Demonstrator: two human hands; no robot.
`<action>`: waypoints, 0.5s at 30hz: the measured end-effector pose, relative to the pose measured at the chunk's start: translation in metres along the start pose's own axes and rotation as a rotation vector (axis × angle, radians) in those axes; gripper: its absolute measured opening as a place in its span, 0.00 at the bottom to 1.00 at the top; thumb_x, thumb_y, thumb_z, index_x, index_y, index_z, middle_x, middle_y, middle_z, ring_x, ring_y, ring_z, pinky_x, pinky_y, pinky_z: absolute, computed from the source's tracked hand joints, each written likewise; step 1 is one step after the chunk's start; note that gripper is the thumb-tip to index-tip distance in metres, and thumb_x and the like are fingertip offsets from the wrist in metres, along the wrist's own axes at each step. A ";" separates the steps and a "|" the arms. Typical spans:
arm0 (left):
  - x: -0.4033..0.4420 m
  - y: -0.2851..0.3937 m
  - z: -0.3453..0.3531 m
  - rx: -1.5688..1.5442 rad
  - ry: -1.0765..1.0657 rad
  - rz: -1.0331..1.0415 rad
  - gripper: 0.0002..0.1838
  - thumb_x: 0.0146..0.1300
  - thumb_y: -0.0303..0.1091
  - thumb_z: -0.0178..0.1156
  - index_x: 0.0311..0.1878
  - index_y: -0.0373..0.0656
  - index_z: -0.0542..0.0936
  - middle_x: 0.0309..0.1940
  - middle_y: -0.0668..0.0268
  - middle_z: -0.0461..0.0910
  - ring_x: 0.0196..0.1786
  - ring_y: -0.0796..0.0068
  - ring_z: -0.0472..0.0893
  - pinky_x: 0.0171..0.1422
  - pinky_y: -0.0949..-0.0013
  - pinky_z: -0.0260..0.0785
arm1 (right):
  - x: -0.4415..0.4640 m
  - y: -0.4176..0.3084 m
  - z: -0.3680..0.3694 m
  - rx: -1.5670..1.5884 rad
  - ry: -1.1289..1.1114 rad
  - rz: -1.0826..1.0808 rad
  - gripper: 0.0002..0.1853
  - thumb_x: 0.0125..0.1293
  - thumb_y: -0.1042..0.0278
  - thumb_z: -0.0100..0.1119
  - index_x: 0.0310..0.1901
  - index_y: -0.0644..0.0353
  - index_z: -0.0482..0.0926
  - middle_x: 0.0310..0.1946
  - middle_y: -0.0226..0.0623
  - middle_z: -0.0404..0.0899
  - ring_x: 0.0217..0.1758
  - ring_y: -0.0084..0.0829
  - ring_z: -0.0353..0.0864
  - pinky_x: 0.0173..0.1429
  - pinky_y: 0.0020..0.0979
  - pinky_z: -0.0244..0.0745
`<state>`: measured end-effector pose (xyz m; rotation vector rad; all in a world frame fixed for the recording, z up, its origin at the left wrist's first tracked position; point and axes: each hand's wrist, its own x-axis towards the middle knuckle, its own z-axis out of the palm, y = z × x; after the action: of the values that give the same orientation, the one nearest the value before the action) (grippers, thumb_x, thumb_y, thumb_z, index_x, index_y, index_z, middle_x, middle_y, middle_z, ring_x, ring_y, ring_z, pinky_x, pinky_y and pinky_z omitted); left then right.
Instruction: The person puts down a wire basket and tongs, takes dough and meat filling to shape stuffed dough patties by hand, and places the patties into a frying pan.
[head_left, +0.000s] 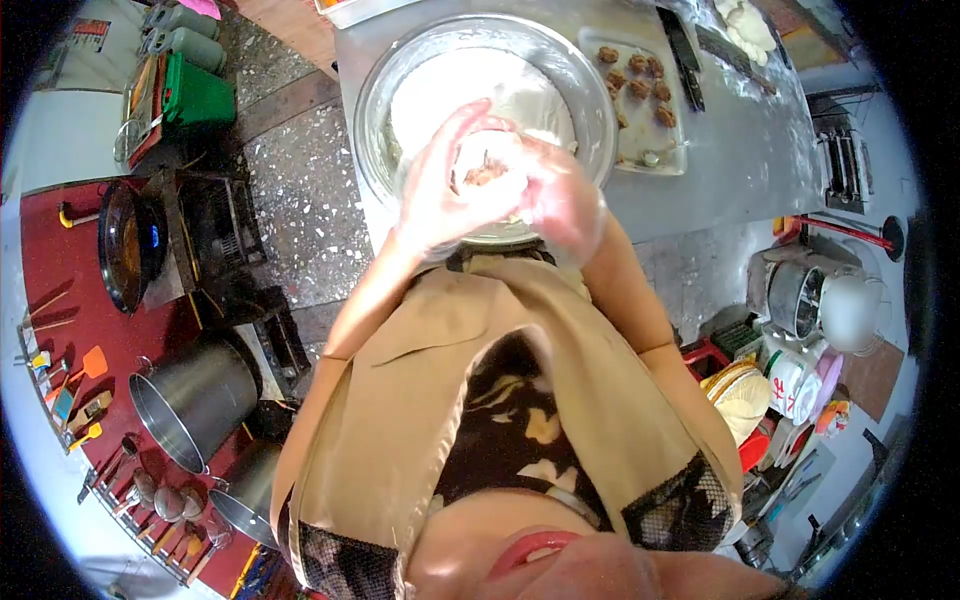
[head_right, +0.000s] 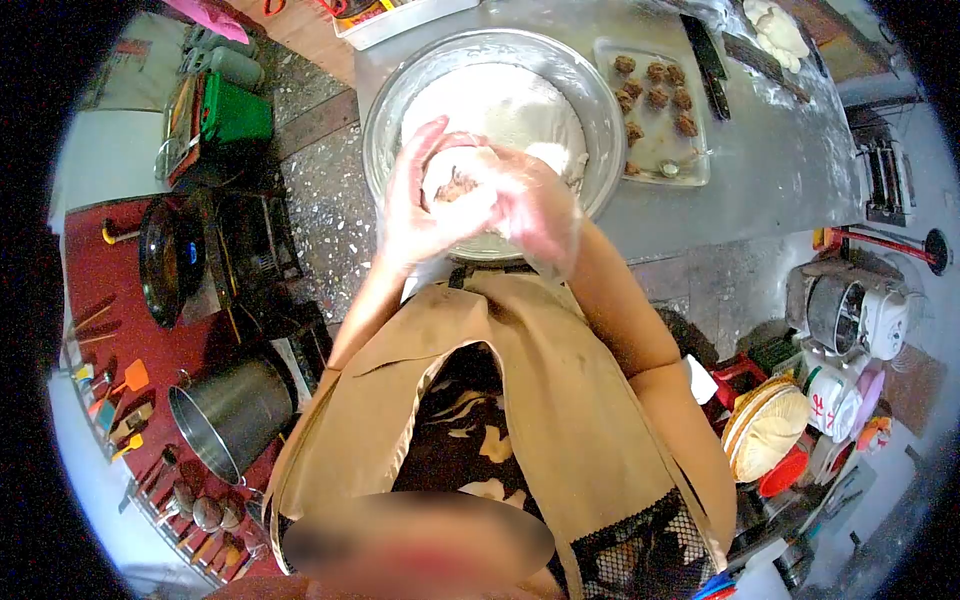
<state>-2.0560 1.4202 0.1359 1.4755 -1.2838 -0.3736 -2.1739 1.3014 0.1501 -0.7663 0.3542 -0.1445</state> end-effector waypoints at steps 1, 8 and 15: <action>-0.002 -0.004 0.009 -0.109 0.182 0.009 0.55 0.39 0.33 0.78 0.70 0.40 0.56 0.55 0.53 0.74 0.55 0.55 0.77 0.58 0.60 0.71 | 0.002 0.003 -0.002 0.005 -0.064 -0.025 0.18 0.67 0.70 0.50 0.57 0.67 0.70 0.49 0.38 0.76 0.50 0.26 0.79 0.52 0.28 0.76; 0.004 0.019 -0.007 0.251 0.113 -0.008 0.69 0.30 0.56 0.78 0.72 0.36 0.49 0.67 0.44 0.59 0.71 0.43 0.54 0.74 0.48 0.45 | -0.006 0.026 -0.022 -0.525 -0.013 -0.352 0.18 0.66 0.67 0.52 0.56 0.67 0.71 0.53 0.44 0.73 0.55 0.32 0.73 0.61 0.34 0.69; 0.006 0.006 -0.014 0.055 -0.167 -0.006 0.51 0.41 0.39 0.74 0.69 0.43 0.58 0.56 0.54 0.74 0.52 0.54 0.78 0.58 0.60 0.71 | -0.004 0.003 0.009 -0.493 -0.046 -0.192 0.18 0.65 0.68 0.52 0.55 0.65 0.71 0.42 0.38 0.77 0.46 0.27 0.77 0.47 0.28 0.75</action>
<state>-2.0458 1.4238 0.1482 1.5198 -1.4325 -0.4768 -2.1748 1.3105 0.1548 -1.2897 0.2734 -0.2233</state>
